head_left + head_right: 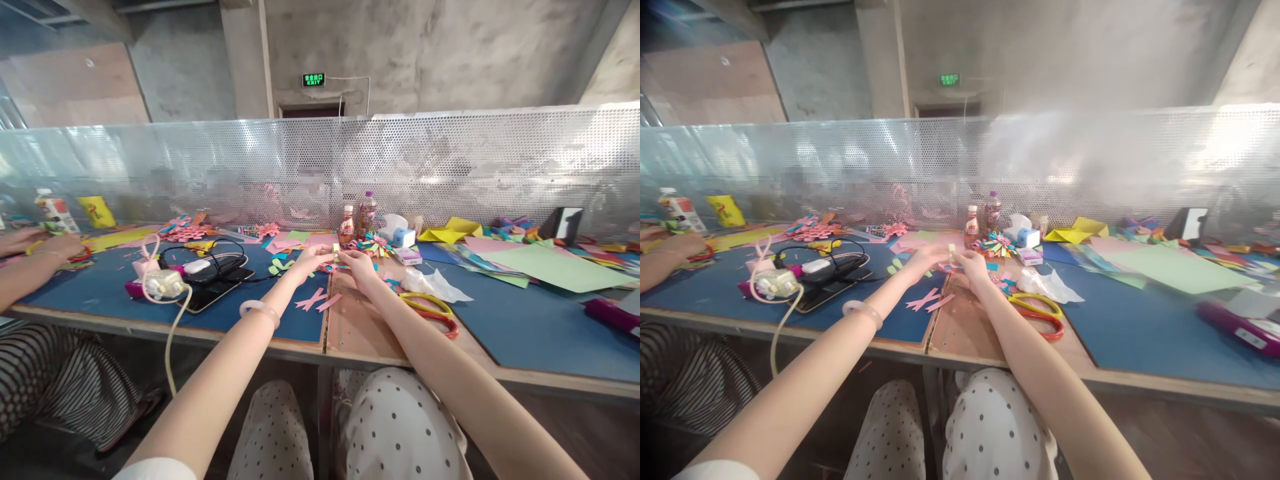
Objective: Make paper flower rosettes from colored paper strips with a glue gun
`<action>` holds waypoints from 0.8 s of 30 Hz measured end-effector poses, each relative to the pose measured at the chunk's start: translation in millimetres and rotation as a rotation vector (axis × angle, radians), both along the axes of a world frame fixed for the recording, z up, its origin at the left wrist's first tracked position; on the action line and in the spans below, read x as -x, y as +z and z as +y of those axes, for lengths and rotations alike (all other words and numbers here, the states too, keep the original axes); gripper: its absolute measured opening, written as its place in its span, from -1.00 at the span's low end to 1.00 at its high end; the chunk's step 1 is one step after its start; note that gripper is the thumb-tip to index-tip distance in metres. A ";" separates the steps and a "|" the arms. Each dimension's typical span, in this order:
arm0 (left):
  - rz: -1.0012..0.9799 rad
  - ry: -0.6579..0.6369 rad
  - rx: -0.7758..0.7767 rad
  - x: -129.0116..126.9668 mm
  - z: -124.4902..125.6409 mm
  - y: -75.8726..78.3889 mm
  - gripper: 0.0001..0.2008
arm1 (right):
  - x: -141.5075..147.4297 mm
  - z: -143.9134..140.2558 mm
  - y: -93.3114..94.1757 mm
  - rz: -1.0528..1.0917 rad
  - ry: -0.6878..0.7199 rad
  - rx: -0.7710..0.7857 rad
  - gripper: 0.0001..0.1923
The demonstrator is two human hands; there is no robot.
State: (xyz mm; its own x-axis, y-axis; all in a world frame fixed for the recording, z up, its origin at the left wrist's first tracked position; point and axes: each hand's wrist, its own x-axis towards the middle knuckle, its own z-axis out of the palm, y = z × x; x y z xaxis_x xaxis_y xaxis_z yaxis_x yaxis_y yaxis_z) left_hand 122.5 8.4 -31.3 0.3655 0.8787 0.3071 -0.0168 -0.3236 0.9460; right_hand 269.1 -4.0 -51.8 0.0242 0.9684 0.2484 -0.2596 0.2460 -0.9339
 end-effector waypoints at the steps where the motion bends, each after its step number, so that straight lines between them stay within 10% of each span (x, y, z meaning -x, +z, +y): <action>1: 0.007 -0.011 -0.010 0.2 -0.2 -0.1 -0.70 | -0.1 -0.1 0.1 -0.002 0.001 0.001 -0.76; 24: 0.142 -0.027 -0.076 0.1 -1.7 0.0 -0.64 | -9.7 5.0 2.1 -0.017 0.079 -0.105 -0.77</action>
State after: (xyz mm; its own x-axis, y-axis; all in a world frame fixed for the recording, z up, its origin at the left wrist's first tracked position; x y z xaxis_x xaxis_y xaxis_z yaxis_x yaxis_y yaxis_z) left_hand 122.5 6.7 -31.2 0.4329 0.8442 0.3162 0.1056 -0.3958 0.9122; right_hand 278.8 1.0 -49.6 -0.0561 0.9356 0.3486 -0.2667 0.3224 -0.9083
